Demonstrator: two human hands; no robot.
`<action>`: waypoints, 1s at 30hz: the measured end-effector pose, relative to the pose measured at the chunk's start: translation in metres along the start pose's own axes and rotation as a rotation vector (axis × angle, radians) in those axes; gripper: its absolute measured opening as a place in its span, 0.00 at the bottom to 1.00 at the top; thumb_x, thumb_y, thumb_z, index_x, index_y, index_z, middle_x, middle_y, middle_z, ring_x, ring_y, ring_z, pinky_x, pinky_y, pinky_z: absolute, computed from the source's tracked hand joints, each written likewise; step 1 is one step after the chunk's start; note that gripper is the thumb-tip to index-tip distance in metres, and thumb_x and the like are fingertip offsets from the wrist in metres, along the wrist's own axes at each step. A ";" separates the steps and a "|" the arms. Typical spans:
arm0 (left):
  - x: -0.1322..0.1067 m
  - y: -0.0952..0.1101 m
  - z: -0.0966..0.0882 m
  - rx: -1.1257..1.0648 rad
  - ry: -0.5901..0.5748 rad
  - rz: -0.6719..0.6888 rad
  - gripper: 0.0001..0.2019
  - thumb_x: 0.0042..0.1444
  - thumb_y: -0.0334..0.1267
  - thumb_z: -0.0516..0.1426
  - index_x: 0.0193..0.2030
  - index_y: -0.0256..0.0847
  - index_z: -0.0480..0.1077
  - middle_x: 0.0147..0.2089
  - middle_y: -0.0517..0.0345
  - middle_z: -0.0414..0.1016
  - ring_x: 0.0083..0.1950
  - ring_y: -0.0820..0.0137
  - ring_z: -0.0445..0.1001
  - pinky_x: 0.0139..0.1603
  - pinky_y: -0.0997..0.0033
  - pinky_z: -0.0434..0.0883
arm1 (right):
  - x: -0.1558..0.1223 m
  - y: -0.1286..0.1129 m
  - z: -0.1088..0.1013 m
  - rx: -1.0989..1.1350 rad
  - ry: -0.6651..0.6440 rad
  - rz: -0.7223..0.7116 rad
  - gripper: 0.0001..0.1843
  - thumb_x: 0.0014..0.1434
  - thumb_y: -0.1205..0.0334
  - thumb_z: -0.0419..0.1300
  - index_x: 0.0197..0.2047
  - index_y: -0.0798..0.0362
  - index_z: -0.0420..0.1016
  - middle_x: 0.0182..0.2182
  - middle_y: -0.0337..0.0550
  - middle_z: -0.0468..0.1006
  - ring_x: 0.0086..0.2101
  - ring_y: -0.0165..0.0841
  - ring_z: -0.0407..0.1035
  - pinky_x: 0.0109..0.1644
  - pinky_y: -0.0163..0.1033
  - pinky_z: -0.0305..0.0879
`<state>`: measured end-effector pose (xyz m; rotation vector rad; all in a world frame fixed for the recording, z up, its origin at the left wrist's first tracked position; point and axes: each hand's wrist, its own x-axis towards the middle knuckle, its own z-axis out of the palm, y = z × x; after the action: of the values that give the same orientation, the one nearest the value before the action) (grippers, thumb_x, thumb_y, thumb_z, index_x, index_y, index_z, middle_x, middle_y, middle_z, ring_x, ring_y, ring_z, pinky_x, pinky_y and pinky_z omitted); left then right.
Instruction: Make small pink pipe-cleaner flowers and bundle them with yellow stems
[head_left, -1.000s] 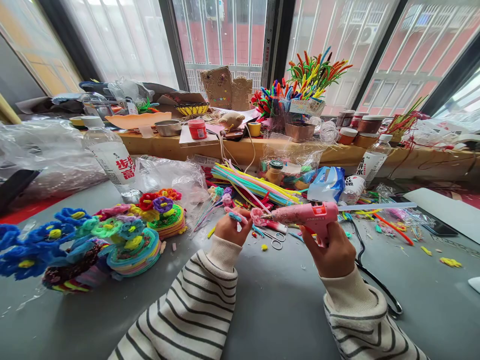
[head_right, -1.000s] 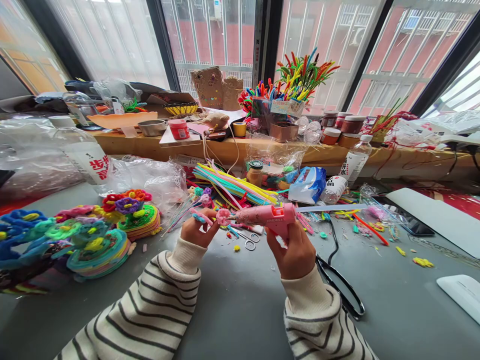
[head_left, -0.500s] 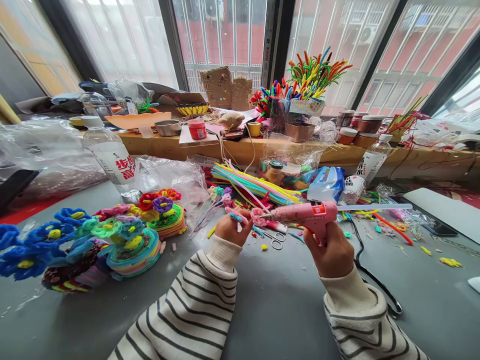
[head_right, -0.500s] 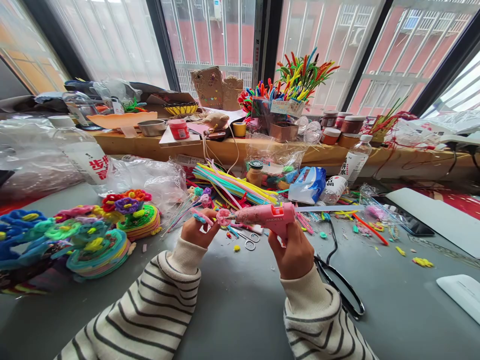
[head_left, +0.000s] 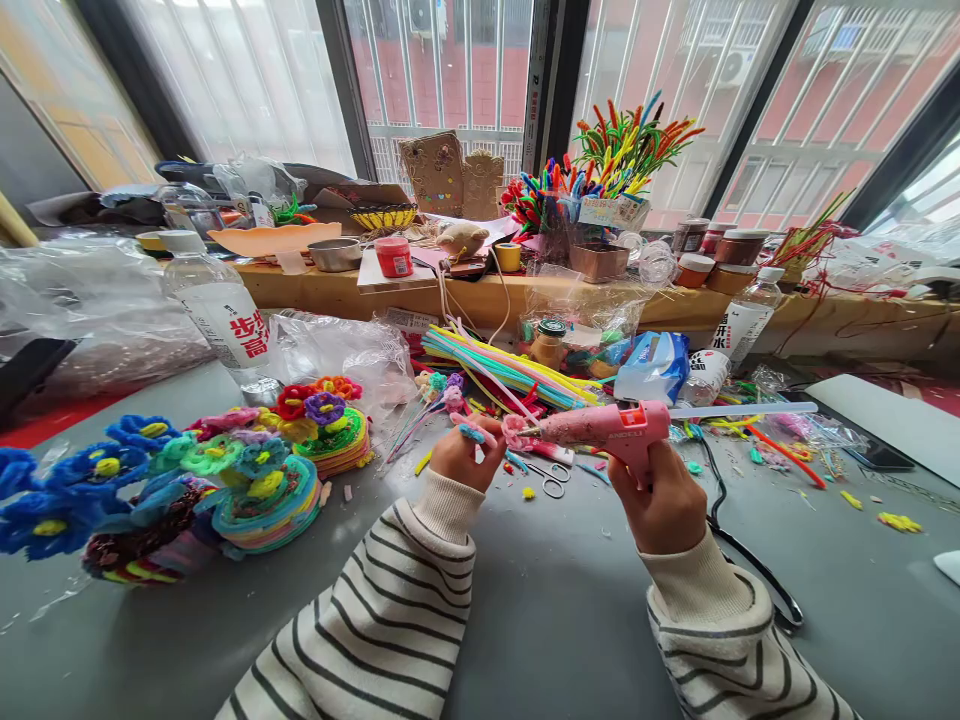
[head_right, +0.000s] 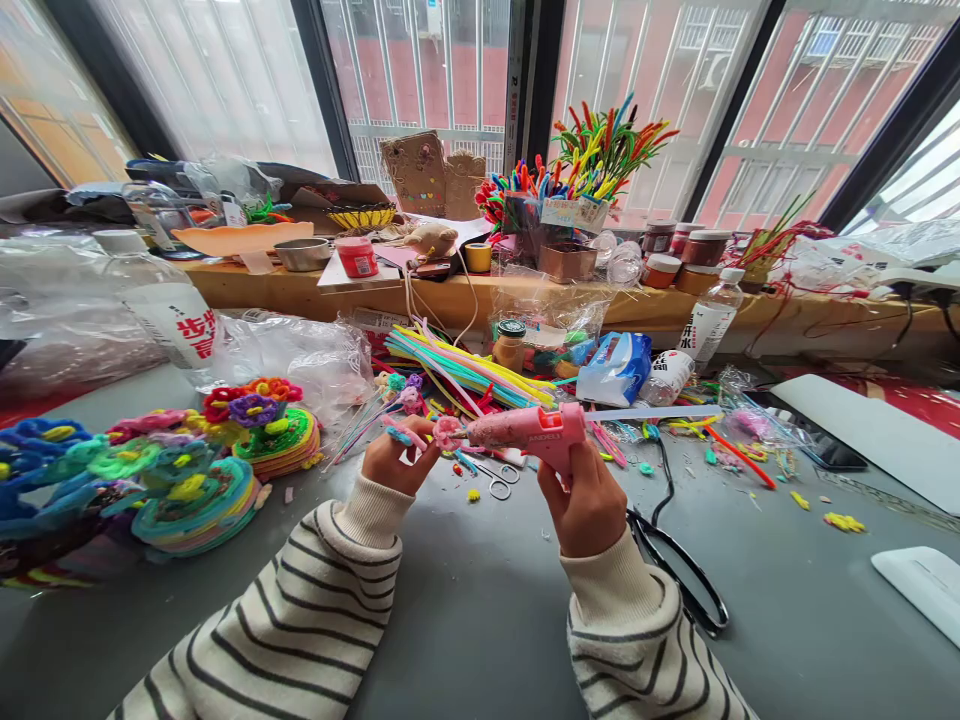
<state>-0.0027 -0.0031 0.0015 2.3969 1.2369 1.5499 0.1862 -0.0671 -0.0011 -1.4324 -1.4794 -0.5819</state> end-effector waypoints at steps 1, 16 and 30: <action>0.000 0.000 0.000 0.000 0.003 0.004 0.04 0.46 0.36 0.52 0.24 0.38 0.65 0.20 0.62 0.70 0.18 0.80 0.63 0.19 0.80 0.61 | 0.000 0.000 0.000 0.004 -0.002 0.003 0.14 0.53 0.58 0.49 0.37 0.59 0.66 0.16 0.38 0.64 0.14 0.26 0.56 0.16 0.32 0.55; 0.001 0.001 0.000 -0.016 -0.002 0.012 0.06 0.47 0.35 0.52 0.23 0.38 0.65 0.22 0.61 0.71 0.19 0.80 0.64 0.20 0.81 0.62 | -0.003 0.002 0.001 -0.055 0.001 0.002 0.15 0.53 0.58 0.49 0.38 0.60 0.66 0.18 0.41 0.68 0.15 0.28 0.59 0.17 0.33 0.55; 0.001 0.001 -0.001 -0.024 -0.030 0.017 0.05 0.47 0.35 0.52 0.26 0.38 0.67 0.24 0.59 0.72 0.24 0.76 0.67 0.18 0.79 0.62 | -0.001 0.002 0.003 -0.080 0.050 0.001 0.18 0.52 0.58 0.51 0.43 0.61 0.65 0.19 0.41 0.69 0.15 0.28 0.60 0.17 0.33 0.57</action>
<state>-0.0030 -0.0037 0.0029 2.4131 1.1894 1.5179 0.1873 -0.0649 -0.0040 -1.4695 -1.4302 -0.6783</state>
